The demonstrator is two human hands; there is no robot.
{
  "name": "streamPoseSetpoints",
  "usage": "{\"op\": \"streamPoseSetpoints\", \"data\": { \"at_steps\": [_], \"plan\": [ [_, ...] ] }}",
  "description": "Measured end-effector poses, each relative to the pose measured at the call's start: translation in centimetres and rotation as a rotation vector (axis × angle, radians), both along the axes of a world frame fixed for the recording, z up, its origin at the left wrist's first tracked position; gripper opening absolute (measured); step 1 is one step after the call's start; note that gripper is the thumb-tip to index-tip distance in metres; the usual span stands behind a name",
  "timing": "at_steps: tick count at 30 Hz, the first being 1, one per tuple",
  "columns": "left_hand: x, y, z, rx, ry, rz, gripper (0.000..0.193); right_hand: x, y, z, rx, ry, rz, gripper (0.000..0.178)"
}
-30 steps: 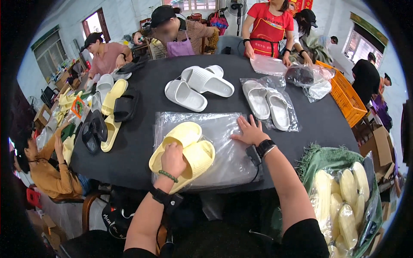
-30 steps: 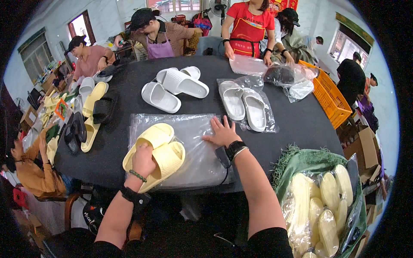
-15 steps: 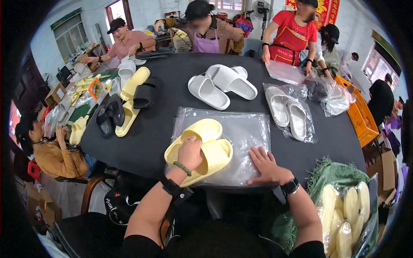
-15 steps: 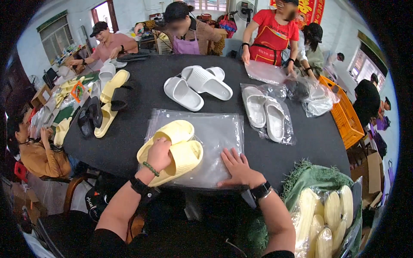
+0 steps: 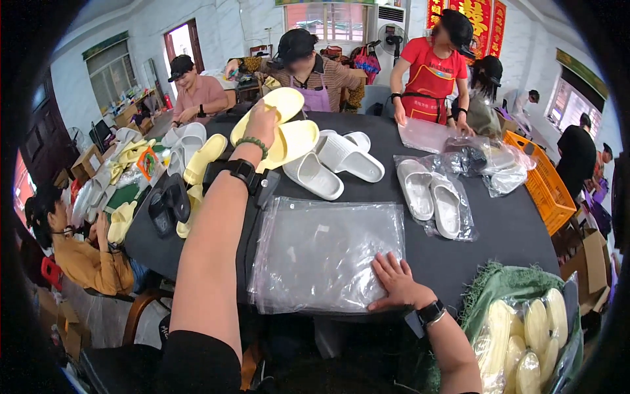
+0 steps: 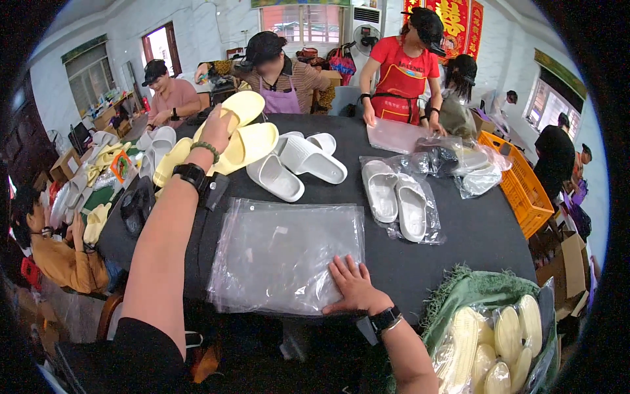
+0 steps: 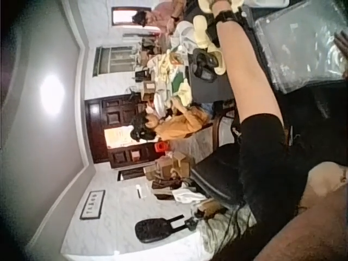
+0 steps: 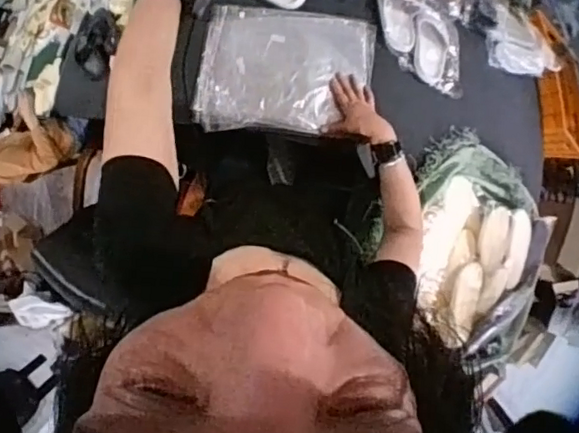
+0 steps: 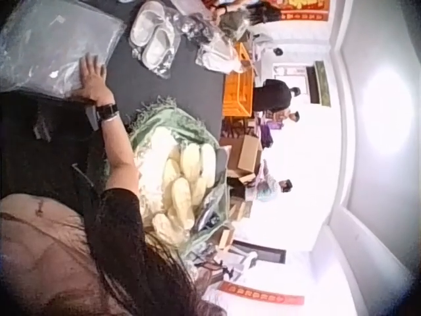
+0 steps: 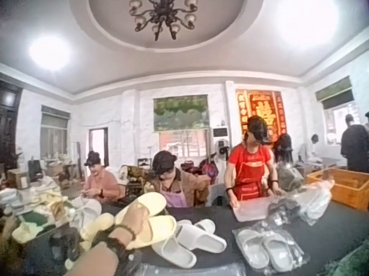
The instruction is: The recorder and several other workers are sorting and packaging various colors of sandals into individual plastic bags at a shared table.
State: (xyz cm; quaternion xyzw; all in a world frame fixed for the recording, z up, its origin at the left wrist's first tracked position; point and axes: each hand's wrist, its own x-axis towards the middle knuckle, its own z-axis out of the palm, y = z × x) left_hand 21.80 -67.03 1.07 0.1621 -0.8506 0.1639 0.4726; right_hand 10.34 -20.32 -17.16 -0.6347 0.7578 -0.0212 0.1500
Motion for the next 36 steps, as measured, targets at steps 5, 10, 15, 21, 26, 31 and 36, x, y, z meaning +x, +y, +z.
{"op": "streamPoseSetpoints", "data": {
  "at_steps": [5, 10, 15, 21, 26, 31, 36],
  "plan": [
    [0.1, 6.3, -6.3, 0.273, -0.218, -0.014, 0.03, -0.1, 0.4, -0.1, 0.022, 0.011, -0.01, 0.127],
    [5.5, 22.3, -12.1, 0.472, -0.538, -0.257, 0.07, -0.7, 1.2, 0.3, 0.021, -0.018, -0.043, 0.126],
    [12.0, 30.1, -15.6, 0.575, -0.722, -0.395, 0.091, -0.6, 0.3, 0.4, -0.031, 0.008, 0.008, 0.125],
    [14.1, 28.0, -20.0, 0.52, -0.769, -0.27, 0.092, 0.5, 0.4, 1.9, -0.035, -0.014, -0.018, 0.121],
    [12.4, 27.2, -18.1, 0.54, -0.813, -0.329, 0.092, 2.6, 1.0, 3.2, -0.057, 0.044, -0.047, 0.117],
    [11.8, 27.4, -18.9, 0.504, -0.894, -0.286, 0.103, 1.8, 1.7, -0.2, -0.035, -0.031, -0.011, 0.12],
    [11.3, 27.3, -19.9, 0.506, -0.955, -0.318, 0.109, -0.9, 6.4, 4.6, -0.112, -0.02, -0.12, 0.112]
  ]
}}
